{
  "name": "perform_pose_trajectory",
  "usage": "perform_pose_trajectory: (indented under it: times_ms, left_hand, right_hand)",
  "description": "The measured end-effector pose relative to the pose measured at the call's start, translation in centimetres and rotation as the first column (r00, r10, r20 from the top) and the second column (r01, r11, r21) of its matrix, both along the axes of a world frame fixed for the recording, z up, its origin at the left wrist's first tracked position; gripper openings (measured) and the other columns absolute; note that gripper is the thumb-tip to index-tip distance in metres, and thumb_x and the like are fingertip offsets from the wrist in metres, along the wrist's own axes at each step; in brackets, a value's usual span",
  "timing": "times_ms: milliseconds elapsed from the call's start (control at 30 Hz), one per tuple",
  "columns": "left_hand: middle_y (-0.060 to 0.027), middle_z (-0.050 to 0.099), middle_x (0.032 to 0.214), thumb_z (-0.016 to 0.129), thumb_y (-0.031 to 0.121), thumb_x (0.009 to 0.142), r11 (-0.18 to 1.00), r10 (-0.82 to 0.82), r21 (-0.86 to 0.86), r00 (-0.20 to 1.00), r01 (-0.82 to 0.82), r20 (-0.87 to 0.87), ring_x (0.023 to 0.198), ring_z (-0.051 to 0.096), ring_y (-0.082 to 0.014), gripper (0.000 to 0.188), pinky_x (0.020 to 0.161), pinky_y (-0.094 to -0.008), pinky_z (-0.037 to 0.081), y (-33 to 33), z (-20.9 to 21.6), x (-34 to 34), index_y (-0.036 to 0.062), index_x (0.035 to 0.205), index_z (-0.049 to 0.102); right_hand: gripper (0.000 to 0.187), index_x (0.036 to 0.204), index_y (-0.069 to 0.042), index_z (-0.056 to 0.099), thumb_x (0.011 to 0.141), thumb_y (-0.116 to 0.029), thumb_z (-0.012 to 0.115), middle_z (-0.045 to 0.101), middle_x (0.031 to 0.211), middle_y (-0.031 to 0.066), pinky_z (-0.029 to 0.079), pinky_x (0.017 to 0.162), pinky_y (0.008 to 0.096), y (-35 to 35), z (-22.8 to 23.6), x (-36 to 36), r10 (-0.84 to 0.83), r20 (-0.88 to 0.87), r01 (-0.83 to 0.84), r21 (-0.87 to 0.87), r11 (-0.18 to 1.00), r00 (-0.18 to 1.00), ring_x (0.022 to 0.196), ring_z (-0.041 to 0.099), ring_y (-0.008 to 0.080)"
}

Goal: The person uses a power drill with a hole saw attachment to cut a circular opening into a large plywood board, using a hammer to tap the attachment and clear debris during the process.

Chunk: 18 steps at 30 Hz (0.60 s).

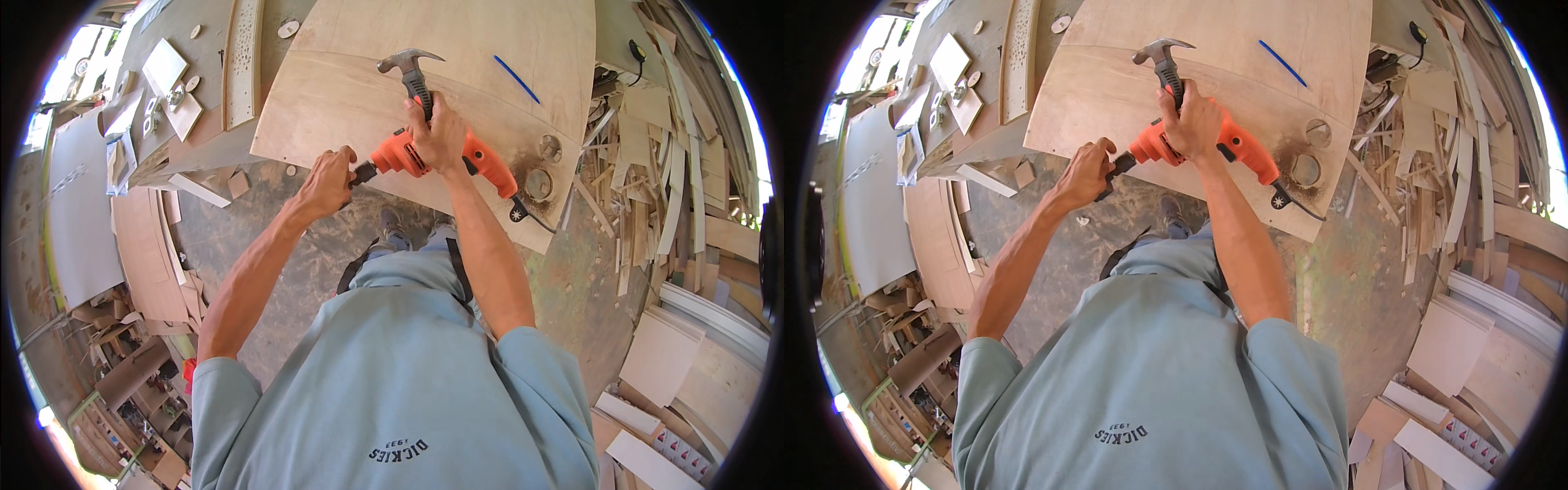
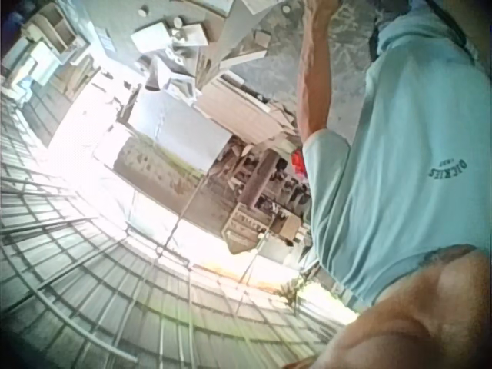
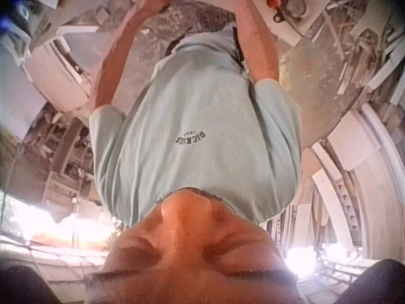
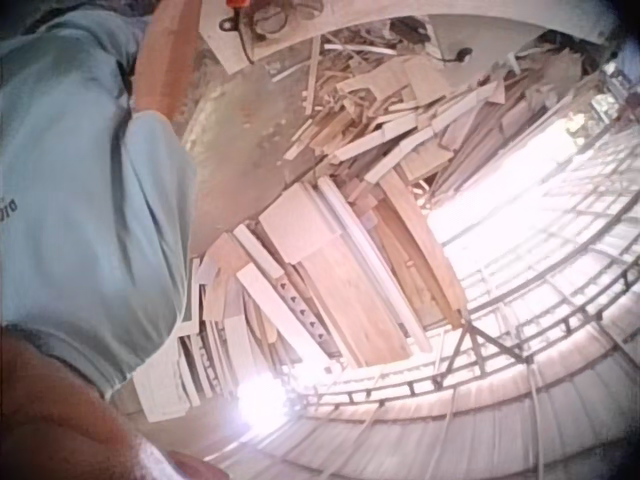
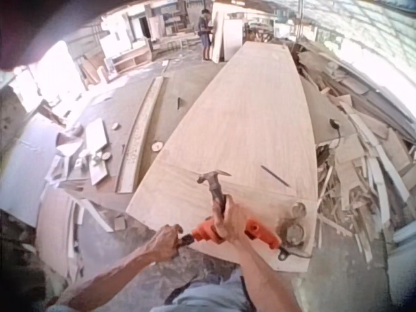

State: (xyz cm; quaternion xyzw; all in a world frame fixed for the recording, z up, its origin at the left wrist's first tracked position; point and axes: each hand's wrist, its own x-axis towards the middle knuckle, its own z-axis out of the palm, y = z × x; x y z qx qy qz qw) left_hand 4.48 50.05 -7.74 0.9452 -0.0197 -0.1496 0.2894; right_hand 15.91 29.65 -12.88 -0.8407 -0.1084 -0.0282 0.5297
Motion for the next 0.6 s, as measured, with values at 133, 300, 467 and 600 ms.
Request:
perform_pose_trajectory:
  times_ms: [133,300,467,600]
  left_hand:
    - [-0.024,0.064,0.077,0.065,-0.005,0.08,0.997,-0.079,0.002,0.979,0.08,0.19,0.08,0.06,-0.0454,0.006,0.076,-0.0502,0.047,0.2,-1.0,-0.1,-0.0034,0.084,0.06]
    - [-0.0219,0.065,0.082,0.064,-0.006,0.08,0.998,-0.009,0.061,0.99,0.0,0.141,0.086,0.06,-0.0434,0.006,0.079,-0.0491,0.047,-0.3,-0.4,0.0,-0.0028,0.084,0.061]
    - [-0.0232,0.063,0.075,0.064,-0.007,0.071,0.998,-0.027,0.058,0.995,0.022,0.096,0.08,0.06,-0.0447,0.009,0.077,-0.0496,0.047,-0.1,-0.4,0.7,-0.0024,0.076,0.057]
    - [-0.0211,0.063,0.076,0.065,-0.008,0.07,0.979,-0.136,0.182,0.964,0.095,0.229,0.084,0.059,-0.0421,0.012,0.08,-0.0478,0.046,-1.0,-0.2,0.1,-0.0014,0.077,0.057]
  right_hand:
    - [0.038,0.096,-0.007,0.062,0.098,-0.045,0.06,0.064,0.06,0.0116,0.048,0.054,0.0469,-0.1,0.1,-0.1,0.015,-0.031,-0.016,-0.009,1.0,0.999,0.055,0.065,0.0333]
    - [0.038,0.095,-0.007,0.061,0.099,-0.045,0.06,0.063,0.06,0.0113,0.048,0.053,0.0471,-0.3,0.2,0.1,0.035,-0.003,-0.035,-0.031,0.999,0.999,0.054,0.064,0.0332]
    - [0.037,0.096,-0.007,0.06,0.099,-0.044,0.06,0.064,0.06,0.0114,0.048,0.053,0.0467,-0.5,0.5,-0.1,0.091,0.01,-0.091,0.011,0.996,0.996,0.053,0.064,0.0332]
    - [0.033,0.091,-0.008,0.06,0.099,-0.039,0.061,0.066,0.061,0.0081,0.048,0.055,0.0432,-0.3,1.2,0.0,0.064,0.008,-0.063,-0.1,0.993,0.998,0.053,0.065,0.0294]
